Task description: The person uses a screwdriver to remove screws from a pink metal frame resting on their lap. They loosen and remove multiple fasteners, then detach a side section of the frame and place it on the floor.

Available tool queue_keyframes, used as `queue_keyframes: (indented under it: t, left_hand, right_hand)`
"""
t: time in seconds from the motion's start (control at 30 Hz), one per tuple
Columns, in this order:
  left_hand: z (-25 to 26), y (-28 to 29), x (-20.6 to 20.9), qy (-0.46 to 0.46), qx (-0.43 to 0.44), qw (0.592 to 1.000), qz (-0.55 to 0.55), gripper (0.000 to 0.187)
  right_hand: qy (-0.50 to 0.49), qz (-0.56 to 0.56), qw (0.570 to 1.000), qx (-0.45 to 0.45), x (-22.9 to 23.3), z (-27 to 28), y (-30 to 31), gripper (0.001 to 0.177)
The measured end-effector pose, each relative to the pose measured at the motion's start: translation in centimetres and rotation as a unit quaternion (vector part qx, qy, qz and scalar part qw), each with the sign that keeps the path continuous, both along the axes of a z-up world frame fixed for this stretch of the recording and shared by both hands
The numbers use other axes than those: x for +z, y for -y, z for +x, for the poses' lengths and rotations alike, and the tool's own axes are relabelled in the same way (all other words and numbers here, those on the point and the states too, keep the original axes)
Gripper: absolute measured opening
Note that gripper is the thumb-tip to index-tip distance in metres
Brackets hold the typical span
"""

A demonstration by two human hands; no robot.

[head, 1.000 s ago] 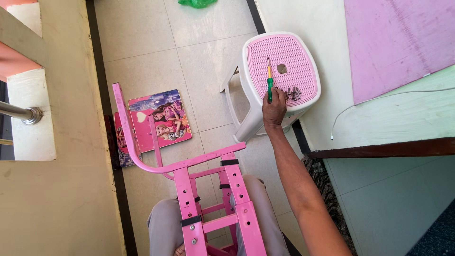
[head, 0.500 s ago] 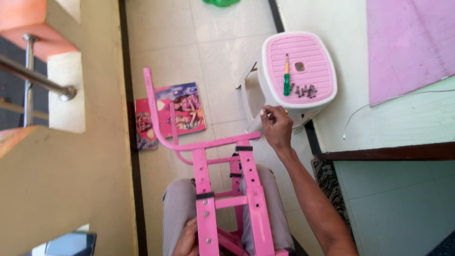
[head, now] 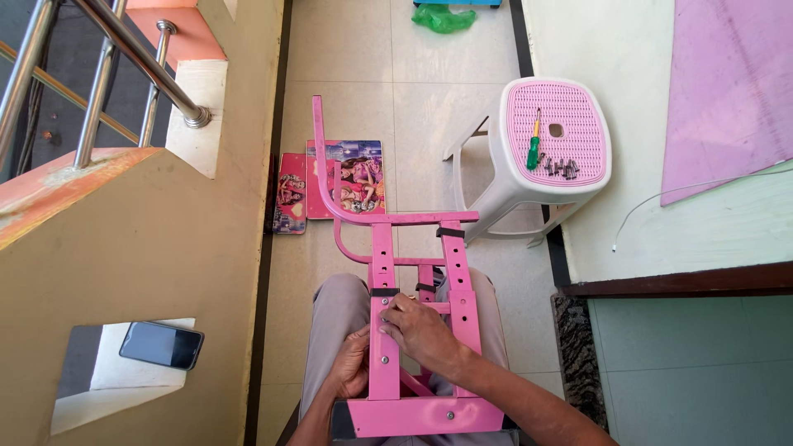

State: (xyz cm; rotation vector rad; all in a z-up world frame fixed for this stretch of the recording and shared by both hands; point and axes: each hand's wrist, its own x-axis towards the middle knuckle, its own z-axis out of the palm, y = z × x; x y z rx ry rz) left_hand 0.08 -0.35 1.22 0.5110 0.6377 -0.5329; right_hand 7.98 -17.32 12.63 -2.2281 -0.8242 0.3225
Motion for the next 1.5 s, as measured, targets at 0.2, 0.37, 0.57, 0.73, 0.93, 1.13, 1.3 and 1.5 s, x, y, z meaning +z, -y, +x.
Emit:
queue_keyframes:
  t: [0.2, 0.37, 0.57, 0.73, 0.93, 1.13, 1.3, 1.5]
  left_hand:
    - [-0.4, 0.2, -0.4, 0.018, 0.054, 0.997, 0.046, 0.031]
    - [0.1, 0.2, -1.3, 0.04, 0.082, 0.991, 0.103, 0.031]
    - [0.6, -0.4, -1.7, 0.07, 0.088, 0.977, 0.18, 0.018]
    - [0.7, -0.5, -0.5, 0.091, 0.089, 0.971, 0.203, 0.014]
    - [0.5, -1.8, 1.0, 0.147, 0.104, 0.914, 0.365, 0.015]
    - [-0.4, -3.2, 1.4, 0.203, 0.142, 0.88, 0.405, 0.017]
    - [-0.5, -2.8, 3.6, 0.238, 0.144, 0.94, 0.199, 0.015]
    - [-0.8, -0.5, 6.3, 0.214, 0.128, 0.968, 0.029, 0.014]
  right_hand:
    - [0.078, 0.028, 0.996, -0.025, -1.7, -1.4, -0.4, 0.013]
    - [0.113, 0.04, 0.991, -0.058, -1.7, -2.1, -0.6, 0.015]
    - [0.106, 0.067, 0.988, -0.087, -2.5, -1.7, -0.8, 0.013]
    - [0.052, 0.123, 0.981, -0.139, -3.3, -0.7, -0.8, 0.011]
    - [-0.072, 0.174, 0.961, -0.204, -3.8, -0.2, -1.1, 0.012]
    - [-0.151, 0.22, 0.941, -0.209, -4.8, -1.2, -1.9, 0.013]
    - [-0.241, 0.37, 0.879, -0.182, -4.6, -2.1, -2.1, 0.016]
    - [-0.236, 0.4, 0.865, -0.189, -2.9, -4.5, -1.6, 0.014]
